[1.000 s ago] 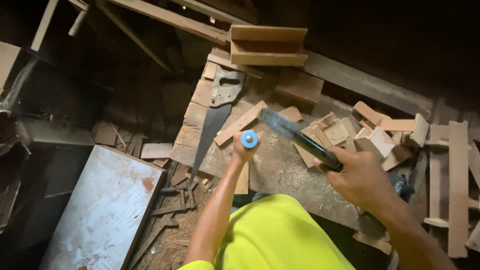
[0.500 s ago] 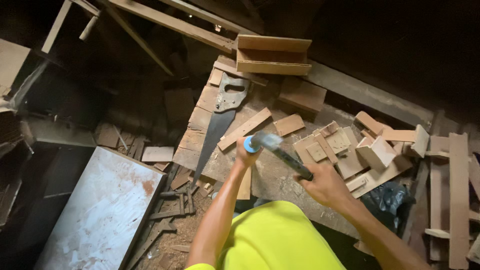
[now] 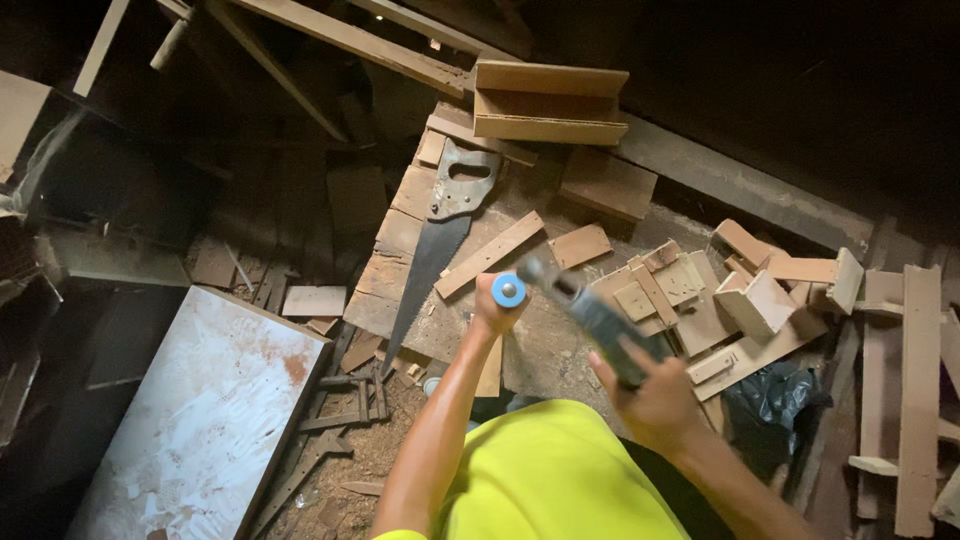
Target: The person uses a hammer and a blue cylindrical tool to repeatedly strike a small wooden block placed on a workbench. The person briefly inspects the block before continuing to hammer it.
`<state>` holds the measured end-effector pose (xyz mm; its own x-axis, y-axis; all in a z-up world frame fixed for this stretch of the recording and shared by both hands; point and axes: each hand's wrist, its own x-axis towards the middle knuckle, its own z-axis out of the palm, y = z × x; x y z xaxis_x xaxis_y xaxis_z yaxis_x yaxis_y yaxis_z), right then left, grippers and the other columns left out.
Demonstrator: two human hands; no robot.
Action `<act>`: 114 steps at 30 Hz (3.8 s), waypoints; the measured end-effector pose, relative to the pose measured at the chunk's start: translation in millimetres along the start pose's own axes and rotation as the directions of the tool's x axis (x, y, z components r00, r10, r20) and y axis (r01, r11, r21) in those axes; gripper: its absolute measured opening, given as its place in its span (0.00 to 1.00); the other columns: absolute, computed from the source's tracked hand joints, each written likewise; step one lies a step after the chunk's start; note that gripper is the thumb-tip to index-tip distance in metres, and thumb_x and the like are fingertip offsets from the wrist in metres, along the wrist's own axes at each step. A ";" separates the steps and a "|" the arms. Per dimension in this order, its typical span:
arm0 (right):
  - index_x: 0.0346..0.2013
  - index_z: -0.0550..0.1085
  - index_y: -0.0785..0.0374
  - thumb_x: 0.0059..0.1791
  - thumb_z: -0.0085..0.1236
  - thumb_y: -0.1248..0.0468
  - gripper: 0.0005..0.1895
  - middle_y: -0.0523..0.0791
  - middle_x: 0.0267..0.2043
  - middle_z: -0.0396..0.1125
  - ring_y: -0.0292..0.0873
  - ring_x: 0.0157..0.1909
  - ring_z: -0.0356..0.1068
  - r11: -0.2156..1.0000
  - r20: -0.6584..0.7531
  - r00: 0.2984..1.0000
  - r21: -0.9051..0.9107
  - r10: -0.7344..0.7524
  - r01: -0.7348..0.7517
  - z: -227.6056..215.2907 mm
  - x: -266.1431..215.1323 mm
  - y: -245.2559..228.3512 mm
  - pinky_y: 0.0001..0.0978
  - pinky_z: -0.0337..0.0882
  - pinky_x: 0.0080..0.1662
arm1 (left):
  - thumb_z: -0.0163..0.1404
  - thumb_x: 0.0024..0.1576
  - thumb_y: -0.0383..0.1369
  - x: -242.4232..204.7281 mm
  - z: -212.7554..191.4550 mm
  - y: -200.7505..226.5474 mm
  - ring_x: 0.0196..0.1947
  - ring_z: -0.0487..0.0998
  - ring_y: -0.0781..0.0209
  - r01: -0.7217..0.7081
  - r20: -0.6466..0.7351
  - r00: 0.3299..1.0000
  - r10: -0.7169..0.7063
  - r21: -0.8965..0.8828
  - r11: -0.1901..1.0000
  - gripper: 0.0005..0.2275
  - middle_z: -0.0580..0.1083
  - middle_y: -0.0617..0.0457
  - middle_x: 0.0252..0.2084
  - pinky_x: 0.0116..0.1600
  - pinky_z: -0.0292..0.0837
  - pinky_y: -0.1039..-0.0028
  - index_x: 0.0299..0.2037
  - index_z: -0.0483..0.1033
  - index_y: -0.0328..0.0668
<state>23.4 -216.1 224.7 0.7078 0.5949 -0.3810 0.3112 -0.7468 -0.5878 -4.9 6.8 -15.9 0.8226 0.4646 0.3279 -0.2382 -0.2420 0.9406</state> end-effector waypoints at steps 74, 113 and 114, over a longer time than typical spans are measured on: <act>0.36 0.81 0.62 0.45 0.65 0.56 0.13 0.46 0.15 0.66 0.39 0.17 0.60 0.960 0.143 0.954 -0.126 0.265 -0.248 -12.3 24.3 0.7 0.37 0.61 0.25 | 0.57 0.52 0.26 -31.3 -46.1 8.8 0.16 0.60 0.64 0.092 -0.152 0.984 -0.094 -0.017 0.996 0.16 0.60 0.53 0.16 0.25 0.56 0.71 0.17 0.62 0.38; 0.44 0.79 0.56 0.48 0.59 0.61 0.11 0.46 0.14 0.69 0.40 0.12 0.69 0.980 -0.005 0.981 -0.051 -0.192 0.191 4.2 -1.5 -13.7 0.36 0.71 0.20 | 0.61 0.44 0.30 -39.7 -25.2 -12.0 0.20 0.72 0.52 -0.127 -0.052 0.990 0.132 0.093 0.988 0.09 0.70 0.48 0.21 0.29 0.68 0.67 0.22 0.71 0.42; 0.40 0.78 0.56 0.48 0.60 0.61 0.06 0.46 0.14 0.70 0.39 0.13 0.69 0.961 -0.040 0.960 -0.042 -0.276 0.274 10.7 3.0 -13.7 0.36 0.70 0.20 | 0.60 0.44 0.30 -38.6 -26.1 -11.3 0.20 0.73 0.53 -0.116 -0.043 0.992 0.120 0.083 0.990 0.08 0.71 0.48 0.21 0.29 0.69 0.67 0.22 0.72 0.42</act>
<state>14.4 -200.9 223.9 0.6197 0.7651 -0.1751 0.5197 -0.5671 -0.6390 -47.5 13.8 -36.9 0.7651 0.4685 0.4418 -0.2884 -0.3641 0.8856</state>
